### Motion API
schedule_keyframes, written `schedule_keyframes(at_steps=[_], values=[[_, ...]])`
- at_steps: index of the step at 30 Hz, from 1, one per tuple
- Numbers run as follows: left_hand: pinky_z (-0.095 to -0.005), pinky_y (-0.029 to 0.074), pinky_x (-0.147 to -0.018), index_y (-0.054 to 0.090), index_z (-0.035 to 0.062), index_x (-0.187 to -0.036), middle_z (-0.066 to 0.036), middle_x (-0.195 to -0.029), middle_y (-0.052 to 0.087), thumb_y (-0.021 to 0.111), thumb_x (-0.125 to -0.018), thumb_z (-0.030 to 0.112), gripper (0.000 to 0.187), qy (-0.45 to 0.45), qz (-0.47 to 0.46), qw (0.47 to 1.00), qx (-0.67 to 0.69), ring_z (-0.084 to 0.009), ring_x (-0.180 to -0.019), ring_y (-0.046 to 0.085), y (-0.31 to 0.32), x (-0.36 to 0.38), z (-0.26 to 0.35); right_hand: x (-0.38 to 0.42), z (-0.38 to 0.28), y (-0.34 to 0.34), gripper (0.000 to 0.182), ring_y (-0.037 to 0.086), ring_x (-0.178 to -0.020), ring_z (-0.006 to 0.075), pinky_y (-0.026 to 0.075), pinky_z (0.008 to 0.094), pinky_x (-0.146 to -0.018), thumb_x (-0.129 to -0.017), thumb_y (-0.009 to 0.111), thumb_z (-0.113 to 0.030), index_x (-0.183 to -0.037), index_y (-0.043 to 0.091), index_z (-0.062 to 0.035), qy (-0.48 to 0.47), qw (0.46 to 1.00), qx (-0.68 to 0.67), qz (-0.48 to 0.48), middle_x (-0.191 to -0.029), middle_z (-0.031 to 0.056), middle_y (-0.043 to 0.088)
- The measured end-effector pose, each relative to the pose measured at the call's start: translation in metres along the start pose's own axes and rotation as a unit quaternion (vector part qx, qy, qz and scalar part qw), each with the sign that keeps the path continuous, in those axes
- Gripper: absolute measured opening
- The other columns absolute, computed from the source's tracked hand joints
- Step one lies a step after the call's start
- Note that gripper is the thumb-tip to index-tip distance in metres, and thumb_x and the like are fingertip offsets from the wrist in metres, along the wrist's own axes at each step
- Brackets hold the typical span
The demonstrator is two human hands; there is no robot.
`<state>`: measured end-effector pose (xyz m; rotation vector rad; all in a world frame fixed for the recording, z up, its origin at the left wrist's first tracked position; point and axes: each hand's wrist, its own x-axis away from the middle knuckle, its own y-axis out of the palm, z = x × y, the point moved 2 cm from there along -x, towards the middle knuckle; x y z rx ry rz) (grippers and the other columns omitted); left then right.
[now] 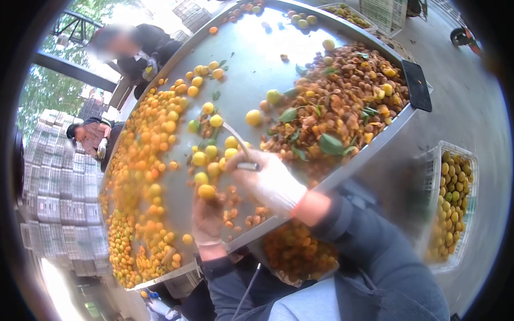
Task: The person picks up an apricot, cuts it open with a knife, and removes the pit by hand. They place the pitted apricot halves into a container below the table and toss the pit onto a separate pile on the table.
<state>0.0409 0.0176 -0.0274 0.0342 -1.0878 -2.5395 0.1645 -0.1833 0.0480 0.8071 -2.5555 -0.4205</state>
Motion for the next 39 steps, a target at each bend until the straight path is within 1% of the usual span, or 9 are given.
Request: schedule_keyframes(at_steps=[4,9,12,18,23,29,32,34,39], values=[[-0.0406,0.053,-0.093,0.046,0.0062,-0.136,-0.015,-0.119,0.060,0.060,-0.092,0.011,0.046,0.018,0.008,0.999,0.043,-0.0251,-0.105,0.063,0.008,0.016,-0.004,-0.011,0.050,0.016,0.013,0.063,-0.074,0.0138,0.051,0.0285,-0.071,-0.084,0.060,-0.005,-0.096,0.064,-0.0036,-0.100,0.979,0.150,-0.099,-0.077,0.0013,0.064],[-0.0436,0.051,-0.095,0.051,0.0067,-0.130,-0.013,-0.116,0.063,0.061,-0.092,0.024,0.043,0.002,-0.052,0.991,0.122,-0.0278,-0.112,0.059,0.008,0.014,-0.007,0.000,0.060,0.037,0.018,0.064,-0.077,0.0141,0.051,0.0296,-0.072,-0.083,0.056,-0.007,-0.099,0.064,-0.0035,-0.054,0.941,0.287,-0.171,-0.079,0.0081,0.065],[-0.0455,0.048,-0.096,0.054,0.0074,-0.128,-0.013,-0.114,0.064,0.061,-0.092,0.032,0.044,0.002,-0.042,0.991,0.129,-0.0298,-0.116,0.056,0.011,0.019,-0.009,0.001,0.065,0.049,0.020,0.067,-0.081,0.0330,0.052,0.0385,-0.074,-0.082,0.058,-0.011,-0.100,0.065,-0.0059,-0.080,0.928,0.316,-0.182,-0.085,0.0179,0.067],[-0.0472,0.043,-0.101,0.053,0.0070,-0.127,-0.013,-0.112,0.066,0.062,-0.092,0.034,0.045,0.030,0.014,0.992,0.122,-0.0306,-0.116,0.056,0.008,0.027,-0.008,-0.005,0.079,0.060,0.025,0.065,-0.081,0.0385,0.051,0.0429,-0.072,-0.080,0.058,-0.013,-0.104,0.064,-0.0073,-0.135,0.906,0.365,-0.166,-0.084,0.0208,0.066],[-0.0467,0.042,-0.102,0.052,0.0033,-0.127,-0.014,-0.112,0.066,0.062,-0.092,0.033,0.047,0.040,0.021,0.991,0.124,-0.0299,-0.115,0.057,0.008,0.032,-0.009,-0.003,0.081,0.065,0.032,0.068,-0.083,0.0311,0.052,0.0362,-0.074,-0.079,0.059,-0.005,-0.111,0.062,-0.0029,-0.137,0.887,0.408,-0.169,-0.090,0.0197,0.067],[-0.0354,0.048,-0.089,0.056,0.0000,-0.124,-0.014,-0.107,0.067,0.060,-0.094,0.025,0.039,0.132,0.112,0.978,-0.118,-0.0232,-0.104,0.061,0.042,0.045,0.008,-0.003,0.073,0.069,0.024,0.068,-0.079,0.0311,0.053,0.0378,-0.072,-0.082,0.055,-0.005,-0.104,0.065,-0.0029,-0.130,0.880,0.423,-0.175,-0.083,0.0171,0.068],[-0.0326,0.050,-0.085,0.057,-0.0027,-0.122,-0.015,-0.101,0.068,0.066,-0.090,0.018,0.039,0.130,0.174,0.957,-0.194,-0.0222,-0.098,0.064,0.052,0.044,0.010,-0.005,0.073,0.073,0.020,0.068,-0.077,0.0294,0.052,0.0375,-0.070,-0.083,0.055,-0.007,-0.099,0.066,-0.0021,-0.137,0.853,0.469,-0.181,-0.081,0.0178,0.067],[-0.0343,0.053,-0.087,0.056,-0.0050,-0.120,-0.012,-0.099,0.067,0.073,-0.079,-0.001,0.044,0.165,0.164,0.959,-0.161,-0.0205,-0.094,0.065,0.046,0.040,0.008,-0.008,0.070,0.073,0.019,0.067,-0.074,0.0276,0.051,0.0366,-0.070,-0.084,0.055,-0.007,-0.097,0.067,-0.0015,-0.146,0.831,0.508,-0.174,-0.081,0.0185,0.067],[-0.0326,0.055,-0.083,0.055,-0.0061,-0.120,-0.013,-0.099,0.067,0.075,-0.076,-0.005,0.048,0.126,0.149,0.970,-0.143,-0.0208,-0.092,0.066,0.036,0.037,0.008,-0.009,0.083,0.066,0.020,0.059,-0.068,0.0162,0.049,0.0325,-0.070,-0.086,0.058,-0.014,-0.094,0.067,0.0017,0.029,0.913,0.274,-0.302,-0.073,0.0095,0.065]])
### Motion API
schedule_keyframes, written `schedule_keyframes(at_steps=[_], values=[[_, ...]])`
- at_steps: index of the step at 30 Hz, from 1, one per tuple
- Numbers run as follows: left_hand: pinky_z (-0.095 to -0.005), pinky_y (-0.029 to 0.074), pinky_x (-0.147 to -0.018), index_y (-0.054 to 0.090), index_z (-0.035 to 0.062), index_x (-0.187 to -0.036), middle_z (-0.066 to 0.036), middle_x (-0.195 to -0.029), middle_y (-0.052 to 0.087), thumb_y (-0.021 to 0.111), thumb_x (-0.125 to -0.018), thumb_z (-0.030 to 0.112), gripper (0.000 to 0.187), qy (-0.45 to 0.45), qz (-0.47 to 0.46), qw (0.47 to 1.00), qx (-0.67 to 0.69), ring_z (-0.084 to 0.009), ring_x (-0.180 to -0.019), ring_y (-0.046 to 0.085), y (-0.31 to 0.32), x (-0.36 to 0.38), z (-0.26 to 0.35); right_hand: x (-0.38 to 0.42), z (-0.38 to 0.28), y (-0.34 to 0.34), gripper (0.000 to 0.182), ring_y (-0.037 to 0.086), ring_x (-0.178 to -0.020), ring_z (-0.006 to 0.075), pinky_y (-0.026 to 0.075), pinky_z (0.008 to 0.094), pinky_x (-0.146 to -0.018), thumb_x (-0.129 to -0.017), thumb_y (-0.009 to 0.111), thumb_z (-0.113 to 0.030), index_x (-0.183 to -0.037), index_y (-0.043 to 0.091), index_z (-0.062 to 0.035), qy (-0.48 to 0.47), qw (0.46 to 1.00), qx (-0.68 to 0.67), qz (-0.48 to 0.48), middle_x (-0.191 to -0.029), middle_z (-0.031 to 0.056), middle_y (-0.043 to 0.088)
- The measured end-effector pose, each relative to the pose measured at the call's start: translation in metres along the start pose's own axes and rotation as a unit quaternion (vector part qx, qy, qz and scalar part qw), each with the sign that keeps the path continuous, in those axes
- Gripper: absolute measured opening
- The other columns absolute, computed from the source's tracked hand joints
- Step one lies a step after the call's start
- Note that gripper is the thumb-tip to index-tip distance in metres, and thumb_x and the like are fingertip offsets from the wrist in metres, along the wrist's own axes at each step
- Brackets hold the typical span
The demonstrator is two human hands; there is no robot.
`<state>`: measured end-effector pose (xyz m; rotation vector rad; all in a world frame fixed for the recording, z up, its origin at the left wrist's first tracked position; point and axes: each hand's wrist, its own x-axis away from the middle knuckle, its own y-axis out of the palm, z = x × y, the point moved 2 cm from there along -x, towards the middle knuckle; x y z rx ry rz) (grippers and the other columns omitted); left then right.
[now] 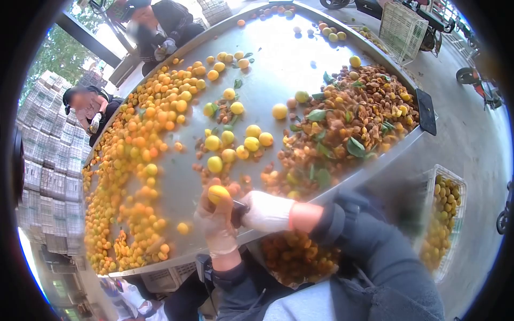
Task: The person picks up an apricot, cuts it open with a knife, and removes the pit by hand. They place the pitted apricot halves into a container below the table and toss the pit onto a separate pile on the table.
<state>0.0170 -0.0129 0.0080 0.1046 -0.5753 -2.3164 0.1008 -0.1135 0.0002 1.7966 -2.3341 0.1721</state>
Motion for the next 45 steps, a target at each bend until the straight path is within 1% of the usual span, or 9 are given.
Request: schedule_keyframes(at_steps=[7,13,20,32,35,37,38,41,45], values=[[-0.0297,0.054,-0.082,0.055,-0.0058,-0.120,-0.017,-0.104,0.067,0.073,-0.077,-0.006,0.047,-0.019,-0.081,0.996,-0.043,-0.0209,-0.095,0.065,0.004,0.000,0.005,0.021,-0.014,-0.006,0.022,0.064,-0.074,0.0179,0.049,0.0318,-0.072,-0.081,0.054,-0.011,-0.094,0.069,-0.0009,0.089,0.994,-0.053,-0.041,-0.079,0.0143,0.068],[-0.0288,0.052,-0.086,0.055,-0.0050,-0.121,-0.017,-0.108,0.065,0.074,-0.078,-0.004,0.047,0.050,-0.027,0.998,-0.016,-0.0205,-0.097,0.064,0.017,0.002,-0.003,0.019,-0.008,-0.005,0.016,0.064,-0.074,0.0364,0.051,0.0435,-0.065,-0.084,0.058,-0.017,-0.096,0.064,-0.0081,-0.041,0.936,0.262,0.231,-0.077,0.0163,0.066],[-0.0271,0.052,-0.085,0.056,-0.0048,-0.121,-0.015,-0.109,0.065,0.077,-0.075,-0.003,0.051,0.050,0.018,0.996,-0.066,-0.0173,-0.096,0.062,0.023,0.008,-0.003,0.018,-0.012,-0.011,0.018,0.065,-0.075,0.0354,0.051,0.0421,-0.066,-0.083,0.059,-0.017,-0.097,0.065,-0.0078,-0.051,0.920,0.291,0.258,-0.075,0.0153,0.066],[-0.0352,0.053,-0.091,0.052,-0.0047,-0.126,-0.018,-0.113,0.064,0.071,-0.082,0.001,0.048,-0.045,-0.090,0.995,0.002,-0.0272,-0.104,0.064,0.010,0.003,-0.001,0.010,-0.012,-0.011,0.018,0.062,-0.071,0.0187,0.048,0.0333,-0.069,-0.080,0.056,-0.012,-0.087,0.069,-0.0007,0.069,0.998,0.010,-0.004,-0.073,0.0131,0.065],[-0.0318,0.054,-0.088,0.052,-0.0034,-0.127,-0.016,-0.113,0.064,0.071,-0.084,0.005,0.048,-0.047,-0.095,0.994,0.032,-0.0236,-0.099,0.065,0.010,0.000,-0.001,0.009,-0.002,-0.016,0.019,0.063,-0.074,0.0185,0.049,0.0328,-0.071,-0.080,0.056,-0.011,-0.089,0.069,-0.0019,0.031,0.999,0.014,0.009,-0.080,0.0129,0.068],[-0.0281,0.054,-0.083,0.053,-0.0006,-0.127,-0.013,-0.113,0.064,0.071,-0.084,0.007,0.047,-0.049,-0.023,0.998,0.015,-0.0188,-0.097,0.064,0.009,-0.003,0.001,0.023,-0.003,-0.028,0.014,0.058,-0.061,0.0150,0.046,0.0298,-0.059,-0.083,0.060,-0.015,-0.088,0.068,-0.0039,-0.089,0.938,0.296,0.159,-0.068,0.0049,0.061],[-0.0281,0.054,-0.083,0.053,-0.0006,-0.127,-0.013,-0.113,0.064,0.071,-0.084,0.007,0.047,-0.050,-0.021,0.998,0.015,-0.0188,-0.097,0.064,0.006,-0.005,0.000,0.027,0.004,-0.036,0.011,0.057,-0.063,0.0111,0.046,0.0287,-0.058,-0.083,0.061,-0.011,-0.090,0.069,-0.0069,-0.146,0.950,0.221,0.163,-0.067,-0.0019,0.058],[-0.0241,0.052,-0.078,0.055,0.0013,-0.126,-0.009,-0.111,0.062,0.071,-0.085,0.008,0.045,0.019,-0.026,0.999,-0.034,-0.0142,-0.094,0.061,0.002,-0.010,-0.008,0.042,-0.026,-0.046,0.012,0.061,-0.074,0.0099,0.051,0.0288,-0.069,-0.085,0.063,-0.013,-0.096,0.066,-0.0079,0.049,0.969,-0.143,0.197,-0.079,-0.0028,0.059],[-0.0220,0.050,-0.075,0.058,0.0020,-0.123,-0.005,-0.109,0.058,0.070,-0.085,0.006,0.041,0.143,-0.103,0.924,-0.338,-0.0140,-0.093,0.060,0.020,-0.003,-0.014,0.026,-0.021,-0.047,0.037,0.062,-0.089,0.0170,0.050,0.0312,-0.081,-0.084,0.067,-0.024,-0.114,0.057,-0.0051,-0.034,0.969,0.036,0.243,-0.092,0.0091,0.064]])
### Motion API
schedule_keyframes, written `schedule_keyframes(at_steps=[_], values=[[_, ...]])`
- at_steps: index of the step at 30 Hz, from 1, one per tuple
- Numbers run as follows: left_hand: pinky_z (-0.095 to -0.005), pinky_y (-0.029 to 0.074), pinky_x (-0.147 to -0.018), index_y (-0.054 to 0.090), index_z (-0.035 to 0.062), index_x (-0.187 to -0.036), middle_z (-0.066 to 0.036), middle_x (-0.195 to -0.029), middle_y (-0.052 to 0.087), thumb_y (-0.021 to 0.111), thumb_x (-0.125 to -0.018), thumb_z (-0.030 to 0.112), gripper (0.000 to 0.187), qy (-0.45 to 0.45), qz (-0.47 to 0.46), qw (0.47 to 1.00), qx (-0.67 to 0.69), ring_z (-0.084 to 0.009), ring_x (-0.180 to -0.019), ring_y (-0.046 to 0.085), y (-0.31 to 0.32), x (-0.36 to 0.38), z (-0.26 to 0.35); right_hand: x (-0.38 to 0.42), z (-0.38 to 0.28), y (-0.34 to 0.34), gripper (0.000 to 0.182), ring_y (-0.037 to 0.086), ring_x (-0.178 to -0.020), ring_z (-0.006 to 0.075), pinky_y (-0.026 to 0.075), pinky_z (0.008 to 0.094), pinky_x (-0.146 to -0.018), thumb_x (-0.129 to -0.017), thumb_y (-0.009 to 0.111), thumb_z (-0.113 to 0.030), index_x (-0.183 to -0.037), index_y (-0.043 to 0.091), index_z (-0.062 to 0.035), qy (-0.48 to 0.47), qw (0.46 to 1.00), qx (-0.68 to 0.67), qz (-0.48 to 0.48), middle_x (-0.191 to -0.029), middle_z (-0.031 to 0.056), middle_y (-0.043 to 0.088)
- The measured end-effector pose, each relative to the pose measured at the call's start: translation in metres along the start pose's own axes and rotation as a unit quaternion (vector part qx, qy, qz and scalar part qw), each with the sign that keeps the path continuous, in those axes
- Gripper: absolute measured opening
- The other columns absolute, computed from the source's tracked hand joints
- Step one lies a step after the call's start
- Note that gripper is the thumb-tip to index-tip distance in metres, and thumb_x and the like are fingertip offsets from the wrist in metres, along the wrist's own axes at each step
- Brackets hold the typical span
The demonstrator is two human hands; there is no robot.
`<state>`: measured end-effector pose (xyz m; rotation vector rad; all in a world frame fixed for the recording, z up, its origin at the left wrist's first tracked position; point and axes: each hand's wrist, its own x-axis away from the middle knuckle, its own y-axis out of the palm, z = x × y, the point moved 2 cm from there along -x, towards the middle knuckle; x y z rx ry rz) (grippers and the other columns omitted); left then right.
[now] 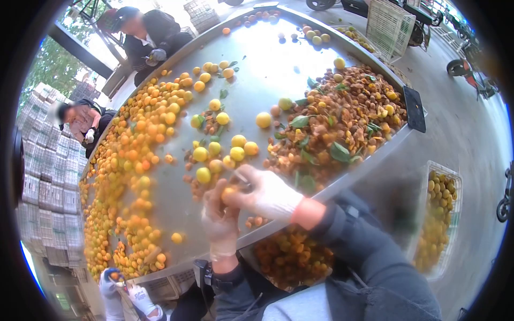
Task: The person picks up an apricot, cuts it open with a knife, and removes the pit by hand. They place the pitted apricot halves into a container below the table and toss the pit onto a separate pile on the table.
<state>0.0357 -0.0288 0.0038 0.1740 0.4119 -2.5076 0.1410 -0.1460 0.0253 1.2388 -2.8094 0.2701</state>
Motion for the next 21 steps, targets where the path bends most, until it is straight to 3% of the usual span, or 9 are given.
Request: schedule_keyframes(at_steps=[2,5,8,11,13,14,18,19,21], values=[[-0.0224,0.049,-0.075,0.058,0.0016,-0.123,-0.004,-0.109,0.058,0.069,-0.085,0.005,0.040,0.048,-0.008,0.997,-0.057,-0.0146,-0.093,0.060,0.006,0.002,0.008,-0.001,0.000,0.001,0.036,0.062,-0.089,0.0193,0.050,0.0328,-0.081,-0.085,0.067,-0.025,-0.112,0.056,-0.0042,0.011,1.000,0.004,-0.028,-0.096,0.0111,0.065],[-0.0248,0.050,-0.076,0.058,0.0013,-0.122,-0.004,-0.110,0.058,0.064,-0.089,0.007,0.033,-0.079,0.010,0.981,0.179,-0.0172,-0.093,0.060,0.011,0.008,0.009,-0.004,0.008,0.009,0.034,0.064,-0.086,0.0206,0.051,0.0333,-0.078,-0.084,0.065,-0.025,-0.108,0.057,-0.0027,-0.014,0.997,-0.075,-0.015,-0.093,0.0135,0.065],[-0.0274,0.050,-0.077,0.059,0.0005,-0.119,-0.006,-0.107,0.059,0.058,-0.094,0.009,0.026,0.081,0.026,0.988,-0.126,-0.0185,-0.092,0.061,0.011,0.003,0.007,0.003,0.010,0.019,0.030,0.065,-0.078,0.0205,0.052,0.0331,-0.072,-0.084,0.063,-0.023,-0.105,0.059,-0.0017,-0.017,0.989,-0.148,-0.020,-0.088,0.0158,0.066],[-0.0297,0.052,-0.077,0.059,0.0009,-0.115,-0.008,-0.102,0.062,0.056,-0.095,0.011,0.023,-0.069,0.133,0.981,0.123,-0.0194,-0.088,0.062,0.008,0.005,-0.017,0.002,0.008,0.027,0.020,0.060,-0.064,0.0117,0.051,0.0278,-0.061,-0.087,0.058,-0.017,-0.101,0.061,-0.0035,-0.077,0.983,-0.159,-0.042,-0.079,0.0076,0.064],[-0.0322,0.053,-0.078,0.059,0.0013,-0.114,-0.009,-0.097,0.064,0.055,-0.096,0.013,0.023,-0.187,0.194,0.884,0.382,-0.0197,-0.084,0.063,0.009,0.000,-0.020,-0.005,-0.007,0.007,0.021,0.056,-0.060,0.0078,0.047,0.0240,-0.056,-0.088,0.058,-0.020,-0.102,0.062,-0.0045,0.118,0.948,-0.288,-0.062,-0.078,0.0024,0.062],[-0.0306,0.053,-0.074,0.061,0.0023,-0.111,-0.008,-0.095,0.064,0.057,-0.095,0.016,0.022,-0.208,0.117,0.876,0.420,-0.0187,-0.083,0.063,-0.002,0.003,-0.016,-0.008,-0.009,0.003,0.019,0.045,-0.046,0.0036,0.036,0.0177,-0.040,-0.090,0.054,-0.020,-0.102,0.062,-0.0068,0.085,0.957,-0.276,-0.037,-0.077,0.0001,0.057],[-0.0273,0.051,-0.065,0.064,0.0031,-0.112,-0.007,-0.093,0.065,0.062,-0.093,0.017,0.024,-0.247,-0.027,0.836,0.489,-0.0164,-0.079,0.063,-0.015,0.008,-0.045,-0.006,-0.009,0.001,0.020,0.052,-0.058,0.0047,0.043,0.0200,-0.051,-0.090,0.056,-0.018,-0.103,0.064,-0.0055,0.091,0.967,-0.232,-0.054,-0.079,0.0009,0.061],[-0.0260,0.051,-0.062,0.064,0.0024,-0.112,-0.007,-0.092,0.066,0.065,-0.091,0.019,0.028,-0.264,-0.009,0.883,0.389,-0.0149,-0.076,0.062,-0.007,0.012,-0.047,-0.005,-0.003,0.009,0.020,0.055,-0.063,0.0066,0.046,0.0220,-0.057,-0.090,0.056,-0.017,-0.103,0.064,-0.0048,0.073,0.968,-0.227,-0.076,-0.080,0.0013,0.062],[-0.0248,0.050,-0.058,0.064,0.0018,-0.113,-0.006,-0.090,0.066,0.069,-0.088,0.021,0.032,-0.274,0.009,0.919,0.284,-0.0133,-0.073,0.062,-0.002,0.013,-0.040,-0.010,0.012,0.017,0.022,0.063,-0.080,0.0162,0.051,0.0291,-0.077,-0.089,0.058,-0.014,-0.106,0.064,-0.0025,-0.067,0.994,0.059,-0.056,-0.083,0.0015,0.065]])
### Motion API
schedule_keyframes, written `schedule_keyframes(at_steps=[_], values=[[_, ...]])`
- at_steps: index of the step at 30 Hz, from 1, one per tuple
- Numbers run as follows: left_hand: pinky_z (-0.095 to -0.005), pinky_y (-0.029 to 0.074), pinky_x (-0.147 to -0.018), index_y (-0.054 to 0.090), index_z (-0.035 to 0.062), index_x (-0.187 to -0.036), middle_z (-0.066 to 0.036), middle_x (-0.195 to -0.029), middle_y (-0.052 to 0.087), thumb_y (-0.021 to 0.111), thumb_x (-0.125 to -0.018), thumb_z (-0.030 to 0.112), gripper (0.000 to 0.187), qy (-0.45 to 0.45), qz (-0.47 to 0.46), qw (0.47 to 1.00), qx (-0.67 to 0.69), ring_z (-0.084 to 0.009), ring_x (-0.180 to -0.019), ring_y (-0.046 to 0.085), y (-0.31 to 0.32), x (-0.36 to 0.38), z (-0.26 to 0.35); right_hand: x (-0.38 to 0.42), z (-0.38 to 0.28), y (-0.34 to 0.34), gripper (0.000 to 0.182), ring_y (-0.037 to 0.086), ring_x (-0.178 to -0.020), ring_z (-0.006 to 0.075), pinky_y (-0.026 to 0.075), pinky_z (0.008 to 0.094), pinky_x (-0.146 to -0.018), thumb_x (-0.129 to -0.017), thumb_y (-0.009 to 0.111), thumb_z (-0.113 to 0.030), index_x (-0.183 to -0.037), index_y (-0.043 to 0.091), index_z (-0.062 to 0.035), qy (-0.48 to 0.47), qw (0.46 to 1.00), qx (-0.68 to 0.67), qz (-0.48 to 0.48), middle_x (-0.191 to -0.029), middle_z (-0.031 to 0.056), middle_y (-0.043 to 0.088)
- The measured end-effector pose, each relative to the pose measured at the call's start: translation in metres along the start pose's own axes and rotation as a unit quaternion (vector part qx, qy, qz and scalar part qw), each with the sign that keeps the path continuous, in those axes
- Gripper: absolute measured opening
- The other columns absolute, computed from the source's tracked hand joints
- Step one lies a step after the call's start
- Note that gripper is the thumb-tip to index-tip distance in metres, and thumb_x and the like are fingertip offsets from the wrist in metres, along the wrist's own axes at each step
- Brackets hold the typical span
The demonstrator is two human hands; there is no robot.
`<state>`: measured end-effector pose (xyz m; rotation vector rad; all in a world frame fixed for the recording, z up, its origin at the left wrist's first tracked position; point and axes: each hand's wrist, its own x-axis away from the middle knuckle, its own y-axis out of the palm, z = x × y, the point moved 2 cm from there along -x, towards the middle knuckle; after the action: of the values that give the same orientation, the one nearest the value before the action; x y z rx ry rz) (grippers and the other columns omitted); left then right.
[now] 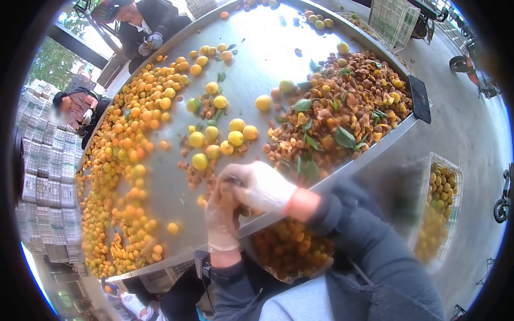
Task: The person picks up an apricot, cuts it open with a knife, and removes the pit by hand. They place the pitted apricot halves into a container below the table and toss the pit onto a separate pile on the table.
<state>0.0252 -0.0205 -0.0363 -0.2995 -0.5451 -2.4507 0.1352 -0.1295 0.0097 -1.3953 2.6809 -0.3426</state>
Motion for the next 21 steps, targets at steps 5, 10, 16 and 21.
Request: schedule_keyframes(at_steps=[5,10,16,21], values=[[-0.0195,0.051,-0.060,0.059,-0.0040,-0.119,-0.007,-0.095,0.065,0.072,-0.085,0.016,0.041,-0.012,-0.045,0.995,0.092,-0.0099,-0.071,0.061,0.010,0.013,0.020,0.002,-0.024,-0.021,0.016,0.055,-0.049,0.0129,0.041,0.0254,-0.044,-0.090,0.059,-0.016,-0.101,0.065,-0.0074,0.107,0.923,-0.323,0.177,-0.067,0.0054,0.061],[-0.0180,0.050,-0.058,0.052,-0.0048,-0.126,-0.006,-0.089,0.063,0.073,-0.085,0.031,0.058,-0.011,-0.087,0.983,0.163,-0.0113,-0.067,0.059,0.009,0.010,-0.009,0.000,-0.039,-0.030,0.020,0.042,-0.040,0.0071,0.029,0.0228,-0.034,-0.087,0.060,-0.009,-0.106,0.061,-0.0046,-0.046,0.759,-0.595,0.259,-0.065,0.0011,0.054],[-0.0185,0.049,-0.058,0.053,-0.0048,-0.126,-0.006,-0.087,0.062,0.069,-0.087,0.038,0.060,-0.080,-0.082,0.980,0.162,-0.0129,-0.067,0.059,0.020,0.013,-0.002,0.004,-0.042,-0.014,0.018,0.042,-0.040,0.0072,0.031,0.0222,-0.037,-0.090,0.055,-0.001,-0.107,0.060,-0.0036,-0.095,0.865,-0.358,0.339,-0.062,0.0007,0.052],[-0.0216,0.050,-0.057,0.056,-0.0045,-0.122,-0.006,-0.090,0.065,0.069,-0.088,0.033,0.052,0.037,0.010,0.999,0.006,-0.0138,-0.069,0.062,0.036,0.013,-0.003,0.006,-0.037,-0.014,0.019,0.062,-0.068,0.0128,0.051,0.0263,-0.060,-0.084,0.060,0.005,-0.102,0.063,-0.0013,-0.268,0.890,-0.106,0.353,-0.084,0.0061,0.065]])
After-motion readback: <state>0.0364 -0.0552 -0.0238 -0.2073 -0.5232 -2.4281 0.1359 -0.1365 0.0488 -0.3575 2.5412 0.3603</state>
